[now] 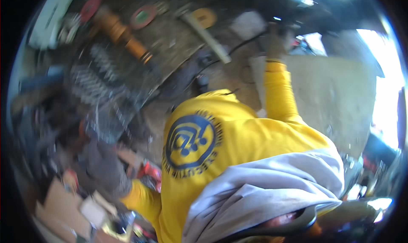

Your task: The person uses a welding tool to join metal rods together, forming a curved cage-like structure on a workbench.

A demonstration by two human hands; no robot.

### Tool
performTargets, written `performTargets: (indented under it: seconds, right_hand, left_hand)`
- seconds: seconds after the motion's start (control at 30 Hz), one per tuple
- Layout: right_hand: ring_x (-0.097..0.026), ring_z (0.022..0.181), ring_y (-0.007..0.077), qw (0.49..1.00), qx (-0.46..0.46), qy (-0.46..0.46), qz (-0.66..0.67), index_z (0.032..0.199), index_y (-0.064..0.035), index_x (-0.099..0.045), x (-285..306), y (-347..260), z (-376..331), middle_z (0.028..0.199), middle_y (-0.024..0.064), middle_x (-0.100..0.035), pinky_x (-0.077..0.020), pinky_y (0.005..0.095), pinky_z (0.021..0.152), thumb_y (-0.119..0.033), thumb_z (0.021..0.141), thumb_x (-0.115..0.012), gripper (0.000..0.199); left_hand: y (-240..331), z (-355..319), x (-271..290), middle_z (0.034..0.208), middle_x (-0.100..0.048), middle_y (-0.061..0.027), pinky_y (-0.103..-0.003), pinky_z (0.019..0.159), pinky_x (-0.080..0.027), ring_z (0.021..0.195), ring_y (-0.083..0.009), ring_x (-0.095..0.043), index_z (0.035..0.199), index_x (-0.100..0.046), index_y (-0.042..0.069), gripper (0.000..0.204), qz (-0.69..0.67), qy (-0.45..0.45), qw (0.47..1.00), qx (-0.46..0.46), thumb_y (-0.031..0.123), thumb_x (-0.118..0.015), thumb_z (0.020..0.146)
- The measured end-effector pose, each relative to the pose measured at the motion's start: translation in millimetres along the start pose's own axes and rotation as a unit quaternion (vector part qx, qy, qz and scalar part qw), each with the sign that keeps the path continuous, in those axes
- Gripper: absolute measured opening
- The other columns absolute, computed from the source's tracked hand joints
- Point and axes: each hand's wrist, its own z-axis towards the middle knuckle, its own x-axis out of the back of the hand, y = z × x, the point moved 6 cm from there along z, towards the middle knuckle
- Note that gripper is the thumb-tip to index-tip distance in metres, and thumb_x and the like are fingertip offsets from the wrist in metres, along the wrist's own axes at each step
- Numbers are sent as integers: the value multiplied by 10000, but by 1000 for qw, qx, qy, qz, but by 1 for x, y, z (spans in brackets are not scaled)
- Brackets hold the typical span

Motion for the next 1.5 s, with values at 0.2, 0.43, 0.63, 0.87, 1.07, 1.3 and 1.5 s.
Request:
performTargets:
  seconds: [0.2, 0.43, 0.63, 0.87, 1.07, 1.3, 1.5]
  right_hand:
    - [-681, 1004, 290, 996, -75, 10, -56, 1277, -28, -553, -4, -80, -9, 1138, 177, -689, -519, 401, 850, -354, 858, -779, 577]
    - [-673, 930, 275, 974, -33, 218, -59, 1189, 31, -545, 19, -78, -8, 1056, 191, -672, -520, 346, 845, -275, 839, -795, 527]
    - [-675, 989, 314, 964, -59, 257, -34, 1226, 26, -552, 17, -105, -11, 1081, 214, -676, -512, 388, 891, -357, 826, -786, 602]
    - [-709, 984, 321, 982, -173, 20, -74, 1090, 18, -707, 43, -74, 47, 945, 194, -740, -528, 383, 896, -457, 772, -738, 572]
    - [-708, 919, 253, 978, -70, -111, -165, 1114, 2, -698, 59, -34, 96, 1015, 162, -717, -540, 322, 809, -314, 879, -678, 395]
    - [-696, 902, 244, 987, -137, -71, -43, 1107, 19, -687, 70, -2, 103, 1013, 153, -709, -541, 320, 803, -283, 906, -633, 367]
    - [-686, 888, 237, 987, -140, -77, 29, 1100, 34, -677, 58, -1, 123, 1011, 145, -703, -541, 319, 797, -257, 929, -594, 347]
  left_hand:
    - [-7, -8, 7, 1090, -711, -187, -423, 838, -536, 967, -347, -683, 1169, -681, 21, 305, 23, -63, 995, 74, 228, -560, 981]
    - [8, 11, 6, 1174, -689, -215, -414, 879, -531, 1036, -367, -679, 1232, -656, 24, 336, 32, -84, 995, 52, 220, -539, 985]
    - [3, 10, 9, 1041, -721, -177, -446, 734, -563, 874, -367, -700, 1114, -709, 95, 248, 60, -44, 997, -30, 238, -614, 935]
    - [5, 17, 9, 998, -724, -176, -436, 729, -563, 857, -349, -712, 1085, -707, 124, 205, 6, -61, 998, -8, 230, -612, 938]
    - [3, 12, 13, 1003, -699, -206, -470, 774, -532, 912, -412, -673, 1055, -680, 64, 217, 0, -70, 998, 6, 234, -589, 956]
    - [-9, 15, -9, 865, -695, -177, -470, 715, -546, 820, -371, -682, 1045, -684, 114, 167, 19, 21, 997, -68, 203, -651, 907]
    - [-21, 11, -11, 924, -712, -173, -462, 787, -524, 862, -372, -680, 1026, -707, 91, 185, 4, -2, 999, -42, 215, -679, 891]
